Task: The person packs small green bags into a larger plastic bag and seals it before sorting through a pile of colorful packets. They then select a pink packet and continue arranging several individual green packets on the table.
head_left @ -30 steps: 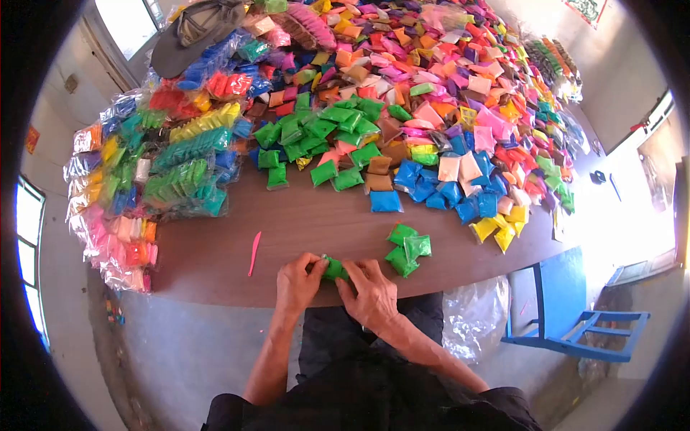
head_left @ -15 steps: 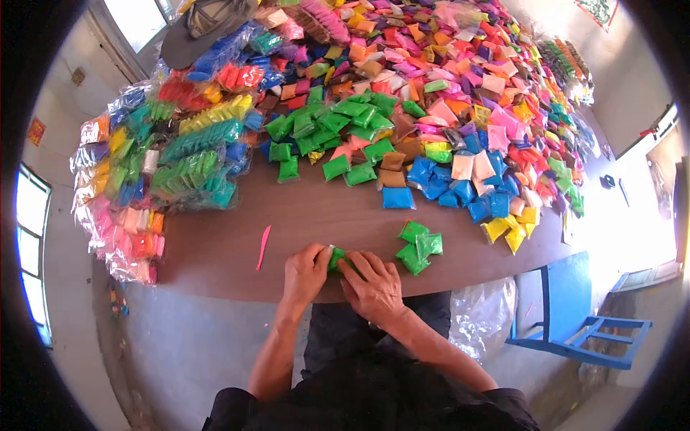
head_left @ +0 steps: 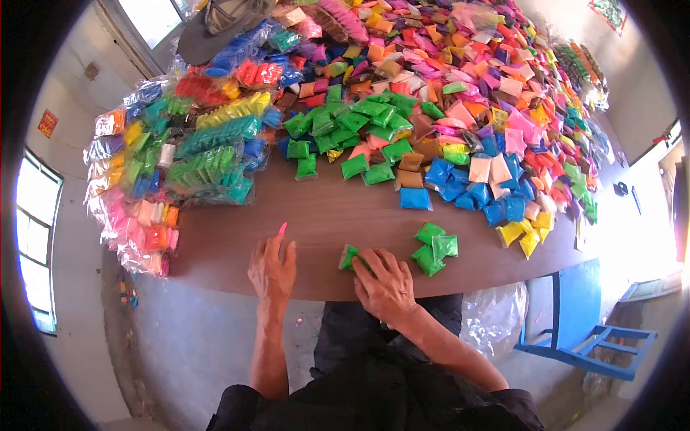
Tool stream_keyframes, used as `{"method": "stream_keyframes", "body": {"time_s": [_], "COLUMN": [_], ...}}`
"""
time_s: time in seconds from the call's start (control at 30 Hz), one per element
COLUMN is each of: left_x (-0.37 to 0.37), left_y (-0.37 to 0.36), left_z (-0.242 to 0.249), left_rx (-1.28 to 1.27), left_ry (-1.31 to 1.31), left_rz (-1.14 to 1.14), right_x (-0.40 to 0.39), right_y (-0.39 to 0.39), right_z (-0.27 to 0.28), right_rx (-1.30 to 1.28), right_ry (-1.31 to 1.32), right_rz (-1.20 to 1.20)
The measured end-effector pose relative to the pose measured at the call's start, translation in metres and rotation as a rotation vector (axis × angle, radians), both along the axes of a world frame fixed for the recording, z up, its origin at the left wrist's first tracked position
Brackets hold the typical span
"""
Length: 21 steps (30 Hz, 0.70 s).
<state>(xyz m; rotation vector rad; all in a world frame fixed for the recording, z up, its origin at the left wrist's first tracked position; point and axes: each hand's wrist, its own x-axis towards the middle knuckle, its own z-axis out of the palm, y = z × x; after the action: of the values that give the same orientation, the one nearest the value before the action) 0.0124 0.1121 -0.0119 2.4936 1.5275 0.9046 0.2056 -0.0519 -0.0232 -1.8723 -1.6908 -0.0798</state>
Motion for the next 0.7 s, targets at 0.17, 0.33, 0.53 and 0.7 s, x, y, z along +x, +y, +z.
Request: {"method": "stream_keyframes", "body": {"time_s": [0.17, 0.33, 0.53, 0.7], "left_x": [-0.023, -0.027, -0.023, -0.022], "left_y": [0.013, 0.015, 0.017, 0.022], "left_z": [-0.009, -0.019, -0.018, -0.015], "left_rx": [0.012, -0.069, -0.012, -0.049], "left_ry": [0.064, 0.049, 0.216, 0.288], "left_rz": [0.024, -0.018, -0.07, -0.063], "right_x": [0.0, -0.003, -0.015, -0.014], "right_y": [0.002, -0.001, 0.0, 0.005], "right_z": [0.009, 0.013, 0.006, 0.008], "right_rx": [-0.003, 0.007, -0.076, -0.095], "right_ry": [-0.014, -0.024, -0.07, -0.13], "right_rz": [0.026, 0.041, 0.086, 0.078]}}
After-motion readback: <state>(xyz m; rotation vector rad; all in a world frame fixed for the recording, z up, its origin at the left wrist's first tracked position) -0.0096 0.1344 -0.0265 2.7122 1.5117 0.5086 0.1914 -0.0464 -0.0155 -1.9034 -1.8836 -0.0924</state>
